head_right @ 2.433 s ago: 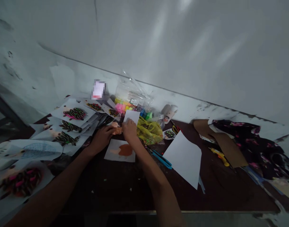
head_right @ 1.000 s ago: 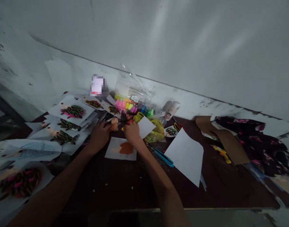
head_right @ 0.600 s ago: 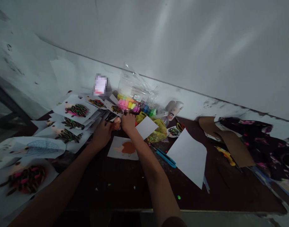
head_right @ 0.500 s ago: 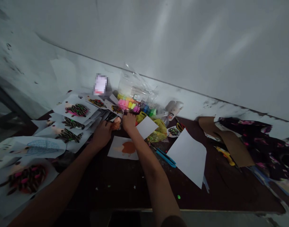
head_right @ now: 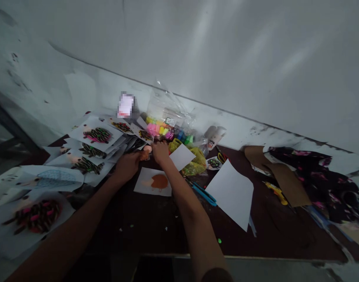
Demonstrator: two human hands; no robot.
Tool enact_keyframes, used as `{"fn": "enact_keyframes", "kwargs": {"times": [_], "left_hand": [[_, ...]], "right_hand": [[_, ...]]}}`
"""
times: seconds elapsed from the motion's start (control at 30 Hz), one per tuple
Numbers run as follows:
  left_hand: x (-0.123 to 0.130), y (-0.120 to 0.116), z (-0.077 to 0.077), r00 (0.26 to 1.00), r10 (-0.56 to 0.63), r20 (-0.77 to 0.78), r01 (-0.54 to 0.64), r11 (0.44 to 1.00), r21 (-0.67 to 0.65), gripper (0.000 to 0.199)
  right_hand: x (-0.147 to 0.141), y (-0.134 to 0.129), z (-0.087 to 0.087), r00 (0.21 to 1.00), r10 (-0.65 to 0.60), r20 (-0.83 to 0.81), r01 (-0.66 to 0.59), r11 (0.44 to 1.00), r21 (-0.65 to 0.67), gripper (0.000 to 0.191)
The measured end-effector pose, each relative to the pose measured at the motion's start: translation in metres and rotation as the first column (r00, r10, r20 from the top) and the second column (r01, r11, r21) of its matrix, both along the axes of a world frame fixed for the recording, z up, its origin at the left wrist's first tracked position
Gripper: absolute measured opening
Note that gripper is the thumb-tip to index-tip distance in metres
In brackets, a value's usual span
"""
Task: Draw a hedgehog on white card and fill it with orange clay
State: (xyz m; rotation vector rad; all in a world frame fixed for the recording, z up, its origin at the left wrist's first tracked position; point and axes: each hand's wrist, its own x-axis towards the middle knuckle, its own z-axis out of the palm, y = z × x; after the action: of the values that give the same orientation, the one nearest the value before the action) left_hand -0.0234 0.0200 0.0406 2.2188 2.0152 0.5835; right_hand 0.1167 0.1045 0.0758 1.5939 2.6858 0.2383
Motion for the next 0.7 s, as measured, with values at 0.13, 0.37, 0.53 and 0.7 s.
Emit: {"fn": "enact_keyframes", "kwargs": {"times": [0.13,0.37,0.53,0.7], "left_hand": [[-0.001,0.0,0.0,1.0,0.008,0.022,-0.008,1.0,-0.017,0.038],[0.0,0.0,0.002,0.955,-0.058,0.292,0.001,0.981,0.193,0.037],[0.009,0.003,0.005,0.42,-0.092,0.903,0.048,0.996,0.079,0.046],[0.013,-0.006,0.011,0.0,0.067,0.998,0.351,0.934,-0.063,0.062]], "right_hand": [[0.004,0.003,0.004,0.996,-0.04,-0.074,0.043,0.998,0.034,0.028],[0.033,-0.012,0.009,0.443,-0.132,-0.887,0.118,0.989,-0.088,0.009],[0.042,-0.058,-0.002,-0.073,-0.297,-0.952,-0.181,0.943,-0.28,0.02],[0.044,-0.102,-0.01,-0.107,-0.385,-0.917,-0.325,0.885,-0.334,0.019]]}}
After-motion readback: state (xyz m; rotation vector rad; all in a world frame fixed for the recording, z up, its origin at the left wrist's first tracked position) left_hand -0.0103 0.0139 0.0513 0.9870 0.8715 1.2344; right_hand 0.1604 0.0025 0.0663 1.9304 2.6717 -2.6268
